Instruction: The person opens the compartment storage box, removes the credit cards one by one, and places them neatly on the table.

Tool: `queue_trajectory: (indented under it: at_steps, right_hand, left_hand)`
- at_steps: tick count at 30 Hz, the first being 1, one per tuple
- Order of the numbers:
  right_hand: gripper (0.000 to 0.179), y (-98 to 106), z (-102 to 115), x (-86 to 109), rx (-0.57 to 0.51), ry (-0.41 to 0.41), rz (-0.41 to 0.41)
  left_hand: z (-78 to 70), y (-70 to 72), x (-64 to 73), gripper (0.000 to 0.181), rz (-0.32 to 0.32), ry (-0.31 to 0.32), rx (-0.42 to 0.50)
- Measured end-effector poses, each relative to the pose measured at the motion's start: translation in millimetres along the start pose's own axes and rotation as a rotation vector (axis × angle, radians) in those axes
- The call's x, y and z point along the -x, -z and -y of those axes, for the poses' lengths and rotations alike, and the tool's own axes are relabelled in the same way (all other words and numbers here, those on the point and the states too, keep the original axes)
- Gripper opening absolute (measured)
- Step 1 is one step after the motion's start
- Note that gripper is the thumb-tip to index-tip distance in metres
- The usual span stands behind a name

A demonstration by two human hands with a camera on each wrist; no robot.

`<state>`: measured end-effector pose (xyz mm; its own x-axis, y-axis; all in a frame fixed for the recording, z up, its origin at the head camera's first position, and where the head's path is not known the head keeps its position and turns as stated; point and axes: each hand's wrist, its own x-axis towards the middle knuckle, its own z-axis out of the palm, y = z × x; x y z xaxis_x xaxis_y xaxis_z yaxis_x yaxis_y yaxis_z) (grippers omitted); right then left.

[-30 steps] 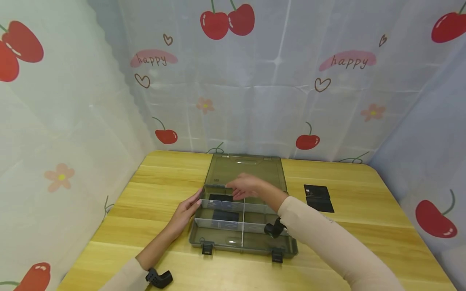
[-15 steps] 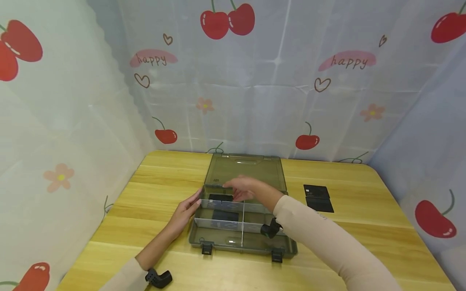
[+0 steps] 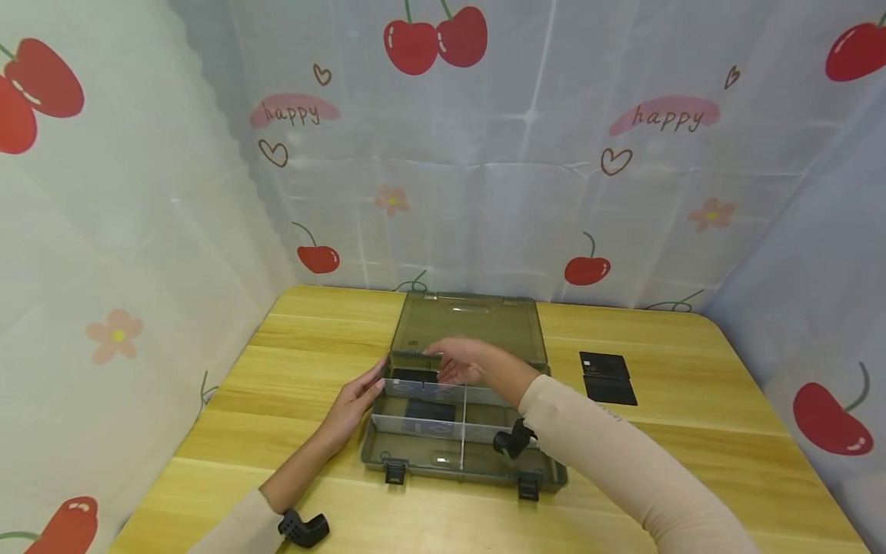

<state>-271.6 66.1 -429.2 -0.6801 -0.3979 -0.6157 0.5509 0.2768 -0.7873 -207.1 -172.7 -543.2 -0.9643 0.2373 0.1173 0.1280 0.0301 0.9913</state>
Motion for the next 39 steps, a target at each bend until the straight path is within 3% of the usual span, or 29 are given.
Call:
queue_trajectory:
  at_steps: [11, 18, 24, 39]
  right_hand:
    - [0.067, -1, -8, -6.9, -0.115, 0.036, 0.018]
    - [0.052, -1, -11, -6.7, -0.166, 0.074, 0.019]
    - [0.060, -2, -12, -3.2, -0.195, 0.066, 0.010]
    - [0.054, -6, -6, 0.4, -0.155, 0.102, -0.021]
  left_hand:
    - [2.3, 0.9, -0.5, 0.055, 0.002, -0.008, -0.002]
    - [1.9, 1.0, 1.1, 0.055, -0.002, -0.004, 0.004]
    - [4.1, 0.4, 0.0, 0.054, -0.007, -0.006, 0.005]
    - [4.1, 0.9, -1.2, 0.054, -0.007, -0.016, 0.021]
